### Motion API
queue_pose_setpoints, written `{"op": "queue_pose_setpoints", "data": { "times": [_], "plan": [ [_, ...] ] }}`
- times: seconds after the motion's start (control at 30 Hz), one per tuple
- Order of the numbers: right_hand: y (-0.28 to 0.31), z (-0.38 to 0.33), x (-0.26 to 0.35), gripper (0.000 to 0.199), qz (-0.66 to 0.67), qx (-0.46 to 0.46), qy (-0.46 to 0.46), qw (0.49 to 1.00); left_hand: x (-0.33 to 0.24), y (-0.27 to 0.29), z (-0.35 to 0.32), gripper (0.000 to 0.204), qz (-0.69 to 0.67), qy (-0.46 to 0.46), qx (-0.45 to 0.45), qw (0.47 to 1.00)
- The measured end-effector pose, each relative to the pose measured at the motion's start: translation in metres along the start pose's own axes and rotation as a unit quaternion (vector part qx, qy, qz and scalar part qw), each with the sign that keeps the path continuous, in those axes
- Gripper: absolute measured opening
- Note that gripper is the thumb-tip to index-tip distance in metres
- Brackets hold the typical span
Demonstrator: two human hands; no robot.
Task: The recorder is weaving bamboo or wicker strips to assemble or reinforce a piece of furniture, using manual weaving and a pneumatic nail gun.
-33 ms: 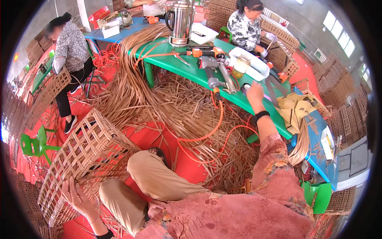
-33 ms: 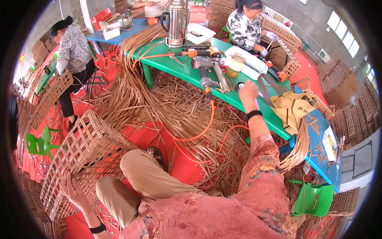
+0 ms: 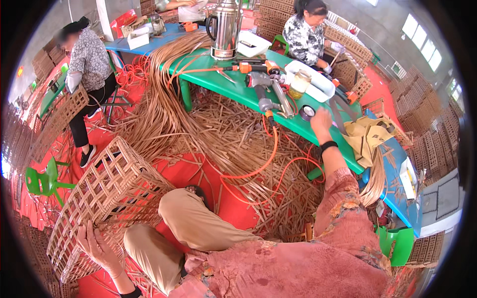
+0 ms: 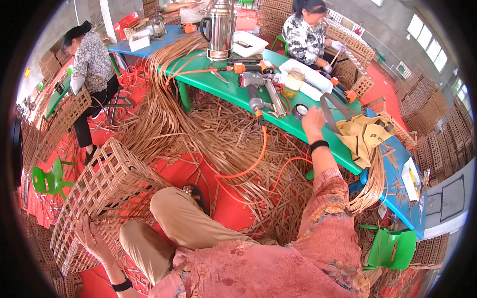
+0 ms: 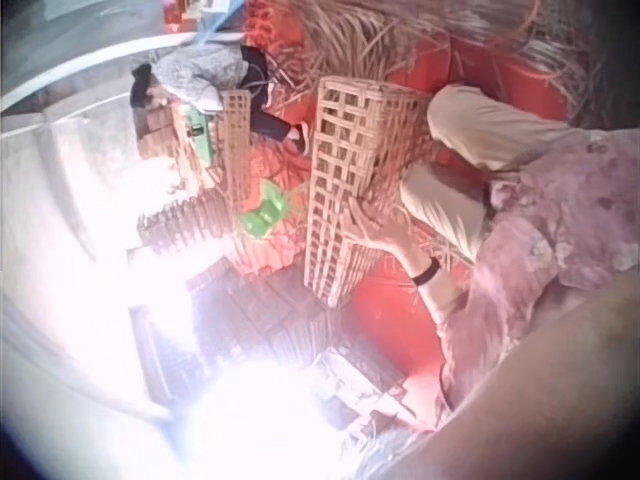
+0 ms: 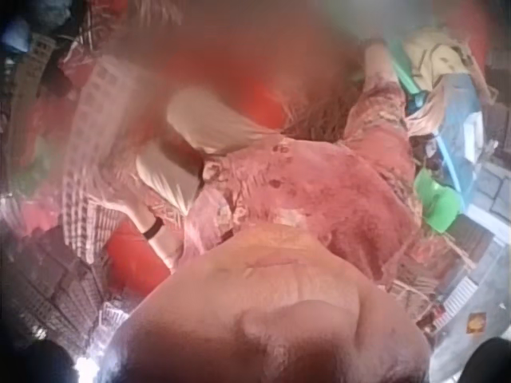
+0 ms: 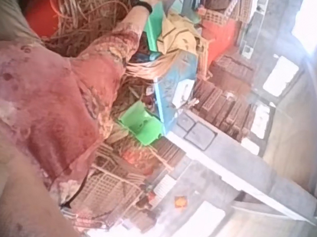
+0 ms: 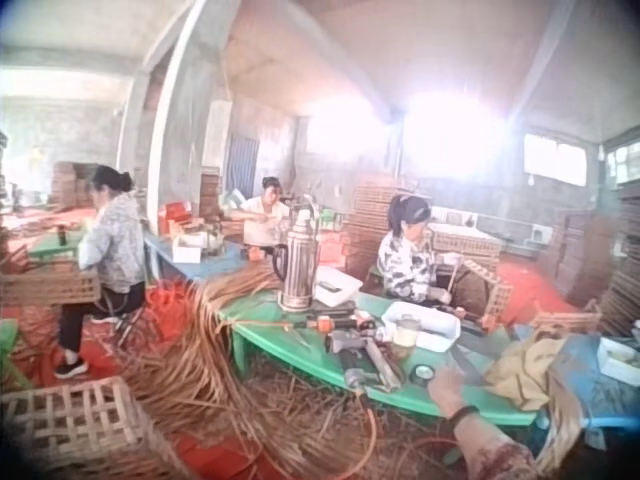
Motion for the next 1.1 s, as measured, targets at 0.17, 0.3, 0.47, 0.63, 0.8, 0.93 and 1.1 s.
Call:
{"op": "queue_pose_setpoints", "data": {
  "times": [0.17,0.3,0.47,0.63,0.8,0.93,1.1],
  "plan": [
    [-0.022,-0.026,-0.057,0.019,0.004,0.016,-0.022,1.0,-0.004,0.006,0.002,0.026,-0.004,0.008,0.012,1.0],
    [-0.027,-0.032,-0.061,0.019,-0.033,0.036,-0.027,0.998,-0.006,0.012,0.004,0.026,-0.037,0.008,0.033,0.999],
    [-0.009,-0.043,-0.062,0.027,-0.067,0.107,-0.027,0.992,-0.007,0.019,0.008,0.025,-0.051,-0.004,0.024,0.998],
    [0.058,-0.081,-0.045,0.032,-0.032,0.043,-0.003,0.999,0.001,0.016,0.008,0.021,-0.079,0.016,0.026,0.996],
    [0.14,-0.134,0.007,0.036,0.079,0.054,0.038,0.995,0.006,0.023,0.01,0.021,-0.097,0.033,0.016,0.995],
    [0.202,-0.181,0.092,0.031,0.52,0.145,0.074,0.838,-0.004,0.047,0.011,0.022,-0.108,0.051,-0.015,0.993],
    [0.255,-0.27,0.235,0.018,0.742,0.366,0.188,0.529,-0.024,0.079,0.01,0.025,-0.128,0.035,-0.08,0.988]
  ]
}}
Point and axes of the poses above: each hand's wrist, its own z-axis towards the middle knuckle, its own y-axis out of the back of the hand, x = y × z, the point moved 10 cm from there along z, towards the middle knuckle
